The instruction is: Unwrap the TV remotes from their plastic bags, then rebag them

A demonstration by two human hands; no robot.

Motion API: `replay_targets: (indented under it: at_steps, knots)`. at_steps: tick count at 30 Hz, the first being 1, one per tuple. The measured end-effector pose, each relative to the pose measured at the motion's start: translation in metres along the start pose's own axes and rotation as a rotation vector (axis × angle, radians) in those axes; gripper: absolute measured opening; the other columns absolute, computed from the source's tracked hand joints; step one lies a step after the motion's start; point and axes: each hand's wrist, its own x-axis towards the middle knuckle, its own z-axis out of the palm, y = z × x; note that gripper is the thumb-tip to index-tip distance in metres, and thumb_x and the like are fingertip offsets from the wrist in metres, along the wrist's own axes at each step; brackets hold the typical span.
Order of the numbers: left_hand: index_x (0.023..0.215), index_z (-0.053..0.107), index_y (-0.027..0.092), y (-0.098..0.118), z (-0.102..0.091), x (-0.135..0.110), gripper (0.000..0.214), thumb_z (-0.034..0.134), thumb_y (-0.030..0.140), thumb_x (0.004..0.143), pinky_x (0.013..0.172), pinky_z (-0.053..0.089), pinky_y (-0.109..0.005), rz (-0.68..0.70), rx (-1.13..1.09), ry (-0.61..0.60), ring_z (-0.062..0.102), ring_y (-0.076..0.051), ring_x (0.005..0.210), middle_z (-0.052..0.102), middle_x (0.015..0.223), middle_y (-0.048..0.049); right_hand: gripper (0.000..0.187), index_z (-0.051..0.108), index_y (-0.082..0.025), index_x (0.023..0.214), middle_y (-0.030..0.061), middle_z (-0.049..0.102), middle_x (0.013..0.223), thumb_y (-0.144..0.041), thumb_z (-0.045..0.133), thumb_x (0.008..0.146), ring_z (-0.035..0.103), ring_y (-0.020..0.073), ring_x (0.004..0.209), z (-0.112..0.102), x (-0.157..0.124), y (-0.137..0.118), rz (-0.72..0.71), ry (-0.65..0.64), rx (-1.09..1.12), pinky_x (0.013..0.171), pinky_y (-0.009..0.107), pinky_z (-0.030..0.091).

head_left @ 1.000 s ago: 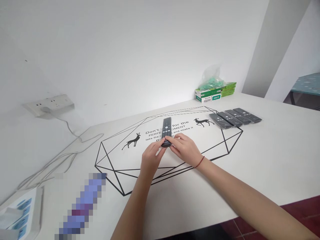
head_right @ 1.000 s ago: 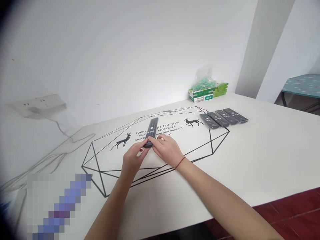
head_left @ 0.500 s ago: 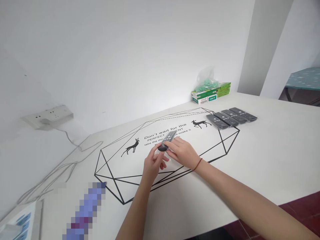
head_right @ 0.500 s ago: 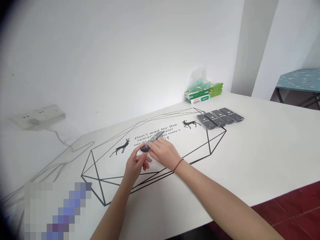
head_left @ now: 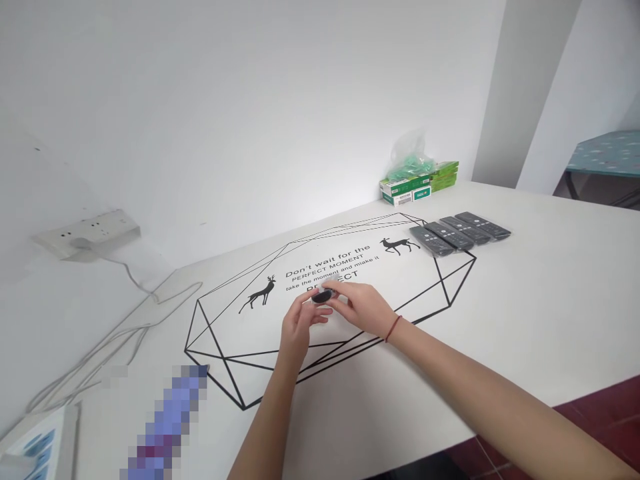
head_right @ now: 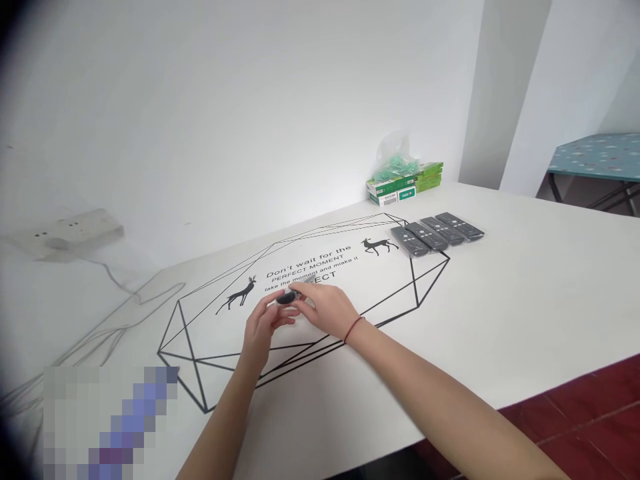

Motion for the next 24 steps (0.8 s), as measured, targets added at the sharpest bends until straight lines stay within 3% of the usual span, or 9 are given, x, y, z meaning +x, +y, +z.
replay_targets:
  at_steps: [4,9,13,17,19,21,24]
  knots:
    - [0.096,0.056,0.016,-0.002,0.003,0.002,0.045,0.048,0.057,0.082,0.075,0.055,-0.038,-0.075,-0.09,0.081,0.068,-0.022,0.084,0.069,0.096,-0.0104,0.037,0.055,-0.026,0.12,0.0028,0.066,0.108,-0.025,0.055,0.083,0.059,0.011,0.062,0.006,-0.002,-0.002,0.018,0.023,0.11,0.067,0.029,0.049]
    - [0.086,0.047,0.019,-0.001,0.008,0.003,0.038,0.066,0.05,0.072,0.074,0.053,-0.036,-0.133,-0.109,0.14,0.068,-0.021,0.085,0.07,0.085,-0.0062,0.042,0.052,-0.025,0.123,0.0085,0.059,0.118,-0.036,0.058,0.083,0.06,0.0147,0.075,0.01,-0.005,-0.004,-0.008,-0.027,0.215,0.066,0.031,0.051]
    - [0.1,0.042,0.021,0.0,0.008,0.001,0.045,0.07,0.041,0.071,0.082,0.052,-0.038,-0.131,-0.163,0.118,0.067,-0.017,0.083,0.07,0.096,-0.0081,0.052,0.042,-0.021,0.131,0.0111,0.057,0.117,-0.041,0.054,0.085,0.06,0.0111,0.063,0.015,-0.005,0.0,0.217,-0.008,0.372,0.06,0.029,0.05]
    - [0.125,0.035,0.023,0.001,0.008,0.0,0.065,0.07,0.038,0.072,0.085,0.052,-0.039,-0.116,-0.15,0.06,0.067,-0.019,0.09,0.068,0.108,-0.011,0.033,0.062,-0.018,0.101,0.0064,0.063,0.1,-0.045,0.056,0.082,0.059,0.0133,0.068,0.019,-0.002,0.007,0.305,0.014,0.399,0.068,0.031,0.049]
    - [0.135,0.03,0.023,0.0,0.008,0.001,0.076,0.071,0.037,0.072,0.086,0.052,-0.039,-0.131,-0.165,0.028,0.066,-0.021,0.096,0.065,0.116,-0.013,0.027,0.065,-0.018,0.093,0.0052,0.065,0.095,-0.041,0.059,0.08,0.057,0.0138,0.069,0.019,-0.001,0.009,0.335,0.016,0.432,0.068,0.031,0.048]
    - [0.137,0.033,0.021,0.0,0.006,0.002,0.077,0.071,0.036,0.072,0.088,0.051,-0.039,-0.139,-0.175,-0.012,0.064,-0.023,0.102,0.062,0.122,-0.0137,0.026,0.065,-0.018,0.095,0.0046,0.065,0.094,-0.036,0.061,0.077,0.055,0.013,0.066,0.018,0.001,0.01,0.376,0.024,0.507,0.066,0.029,0.047]
    - [0.127,0.049,0.018,-0.001,0.005,0.002,0.06,0.069,0.036,0.073,0.09,0.05,-0.038,-0.132,-0.134,-0.112,0.06,-0.026,0.109,0.06,0.126,-0.0132,0.031,0.064,-0.019,0.101,0.0022,0.062,0.092,-0.027,0.062,0.071,0.05,0.0104,0.061,0.017,0.002,0.009,0.395,0.031,0.64,0.063,0.027,0.045]
